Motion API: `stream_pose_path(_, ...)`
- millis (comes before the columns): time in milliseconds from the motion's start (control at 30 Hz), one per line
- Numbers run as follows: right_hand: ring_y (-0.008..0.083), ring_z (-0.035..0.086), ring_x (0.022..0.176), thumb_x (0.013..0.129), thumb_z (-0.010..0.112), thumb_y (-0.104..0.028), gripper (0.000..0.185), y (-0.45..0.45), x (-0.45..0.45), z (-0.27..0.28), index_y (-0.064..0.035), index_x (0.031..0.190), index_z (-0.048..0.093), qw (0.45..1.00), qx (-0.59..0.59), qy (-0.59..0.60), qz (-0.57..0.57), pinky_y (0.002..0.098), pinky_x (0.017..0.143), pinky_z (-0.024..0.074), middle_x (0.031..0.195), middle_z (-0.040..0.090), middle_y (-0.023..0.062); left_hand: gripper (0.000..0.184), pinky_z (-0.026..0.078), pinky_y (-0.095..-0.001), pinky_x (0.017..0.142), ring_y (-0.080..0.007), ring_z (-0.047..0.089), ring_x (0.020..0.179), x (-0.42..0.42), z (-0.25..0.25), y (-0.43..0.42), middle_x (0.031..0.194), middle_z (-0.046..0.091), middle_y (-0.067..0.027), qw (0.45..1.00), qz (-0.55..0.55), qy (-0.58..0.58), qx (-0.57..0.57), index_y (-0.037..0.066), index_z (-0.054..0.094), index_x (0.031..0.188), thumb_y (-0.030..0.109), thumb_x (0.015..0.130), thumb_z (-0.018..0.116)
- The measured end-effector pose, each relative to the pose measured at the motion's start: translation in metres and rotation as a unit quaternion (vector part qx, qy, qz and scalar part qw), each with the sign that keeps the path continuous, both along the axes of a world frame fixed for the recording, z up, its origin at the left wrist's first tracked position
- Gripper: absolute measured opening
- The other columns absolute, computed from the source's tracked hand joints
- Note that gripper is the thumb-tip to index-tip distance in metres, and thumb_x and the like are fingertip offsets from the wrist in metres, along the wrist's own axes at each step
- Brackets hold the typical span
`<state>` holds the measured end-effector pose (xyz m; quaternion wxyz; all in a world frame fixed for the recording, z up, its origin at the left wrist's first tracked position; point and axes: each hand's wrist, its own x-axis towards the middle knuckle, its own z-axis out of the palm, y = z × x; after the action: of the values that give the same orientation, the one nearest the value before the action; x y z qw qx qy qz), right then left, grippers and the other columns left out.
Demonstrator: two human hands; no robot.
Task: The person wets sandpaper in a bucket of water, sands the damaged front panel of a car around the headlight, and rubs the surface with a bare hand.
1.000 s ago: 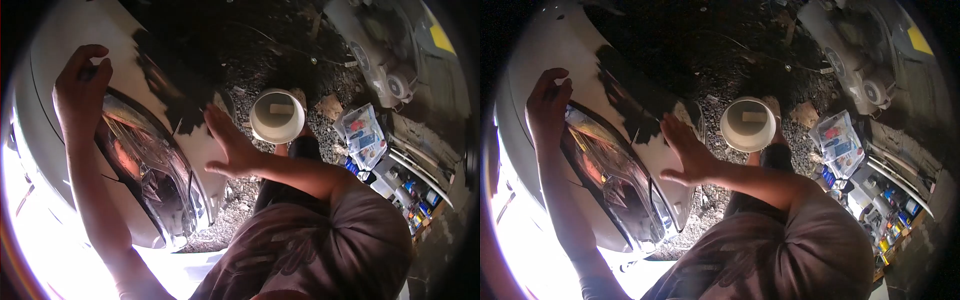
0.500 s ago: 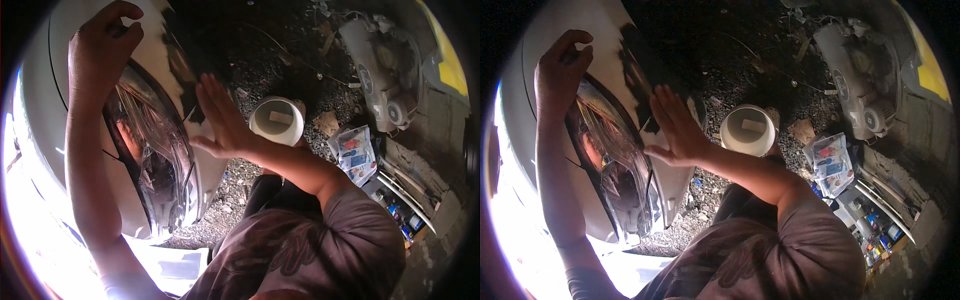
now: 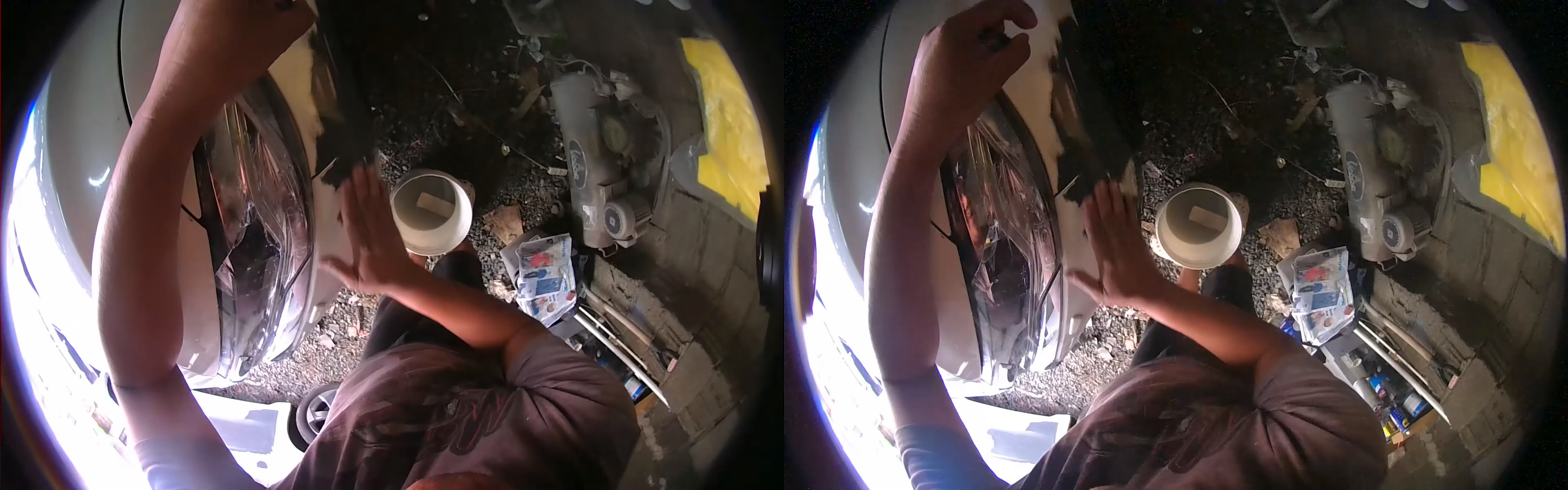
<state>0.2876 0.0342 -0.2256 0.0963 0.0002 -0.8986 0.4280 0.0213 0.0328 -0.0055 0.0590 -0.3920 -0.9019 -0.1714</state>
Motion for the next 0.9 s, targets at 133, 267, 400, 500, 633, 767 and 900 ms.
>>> stream_pose_path(133, 0.0596, 0.007, 0.160, 0.103, 0.050, -0.069, 0.110, 0.028, -0.066, 0.009, 0.0125, 0.166, 0.011, 0.998, -0.017, 0.001, -0.057, 0.0682, 0.129, 0.0083, 0.170, 0.012, 0.0426, 0.022, 0.058, -0.0398, 0.071, -0.0274, 0.072, 0.072, -0.012, 0.004, 0.003, 0.079, 0.073, -0.0154, 0.996, 0.047, -0.029, -0.072, 0.000, 0.076, 0.100, 0.008, 0.080, 0.071)
stream_pose_path(267, 0.0571, 0.008, 0.161, 0.104, 0.050, -0.066, 0.108, -0.011, 0.005, 0.010, 0.0132, 0.166, 0.011, 1.000, 0.025, 0.011, 0.001, 0.0638, 0.130, 0.0104, 0.170, 0.010, 0.0433, 0.023, 0.061, -0.0402, 0.078, -0.0283, 0.076, 0.080, 0.001, 0.019, 0.012, 0.087, 0.077, -0.0151, 0.987, 0.113, -0.084, -0.083, 0.002, 0.078, 0.104, 0.009, 0.082, 0.072)
stream_pose_path(400, 0.0604, 0.007, 0.160, 0.104, 0.038, -0.074, 0.109, 0.034, -0.074, 0.012, 0.0127, 0.166, 0.015, 1.000, 0.002, 0.004, -0.027, 0.0714, 0.127, 0.0053, 0.171, 0.012, 0.0410, 0.025, 0.063, -0.0396, 0.084, -0.0293, 0.078, 0.088, 0.013, 0.015, 0.000, 0.096, 0.079, -0.0159, 0.999, 0.003, 0.000, -0.033, 0.004, 0.079, 0.107, 0.009, 0.084, 0.073)
stream_pose_path(500, 0.0547, 0.011, 0.162, 0.103, 0.042, -0.074, 0.108, 0.001, -0.019, 0.018, 0.0118, 0.165, 0.019, 1.000, 0.016, 0.007, -0.006, 0.0703, 0.128, 0.0035, 0.172, 0.016, 0.0390, 0.025, 0.062, -0.0403, 0.085, -0.0303, 0.078, 0.088, 0.002, 0.026, 0.009, 0.095, 0.079, -0.0162, 0.991, 0.081, -0.094, -0.050, 0.004, 0.079, 0.108, 0.009, 0.084, 0.072)
stream_pose_path(633, 0.0540, 0.010, 0.162, 0.102, 0.044, -0.074, 0.109, 0.015, -0.027, 0.015, 0.0098, 0.166, 0.019, 0.997, 0.073, -0.026, 0.028, 0.0671, 0.129, 0.0032, 0.172, 0.015, 0.0390, 0.026, 0.062, -0.0412, 0.085, -0.0312, 0.077, 0.089, 0.007, 0.019, 0.003, 0.095, 0.078, -0.0165, 0.995, 0.043, -0.066, -0.059, 0.004, 0.079, 0.108, 0.009, 0.084, 0.071)
stream_pose_path(767, 0.0565, 0.009, 0.161, 0.102, 0.048, -0.071, 0.108, 0.018, -0.036, 0.007, 0.0083, 0.168, 0.016, 0.999, -0.025, 0.009, -0.032, 0.0695, 0.128, 0.0050, 0.173, 0.013, 0.0382, 0.025, 0.062, -0.0418, 0.086, -0.0312, 0.077, 0.092, 0.003, 0.032, 0.007, 0.097, 0.078, -0.0171, 0.989, 0.063, -0.112, -0.072, 0.004, 0.079, 0.108, 0.009, 0.084, 0.070)
stream_pose_path(900, 0.0544, 0.012, 0.162, 0.106, 0.048, -0.061, 0.099, 0.014, -0.015, 0.011, 0.0095, 0.167, 0.014, 0.999, 0.043, -0.005, 0.013, 0.0703, 0.128, 0.0068, 0.173, 0.014, 0.0374, 0.025, 0.062, -0.0414, 0.087, -0.0307, 0.077, 0.094, 0.005, 0.021, -0.001, 0.099, 0.079, -0.0171, 0.993, 0.032, -0.096, -0.054, 0.004, 0.079, 0.107, 0.008, 0.084, 0.070)
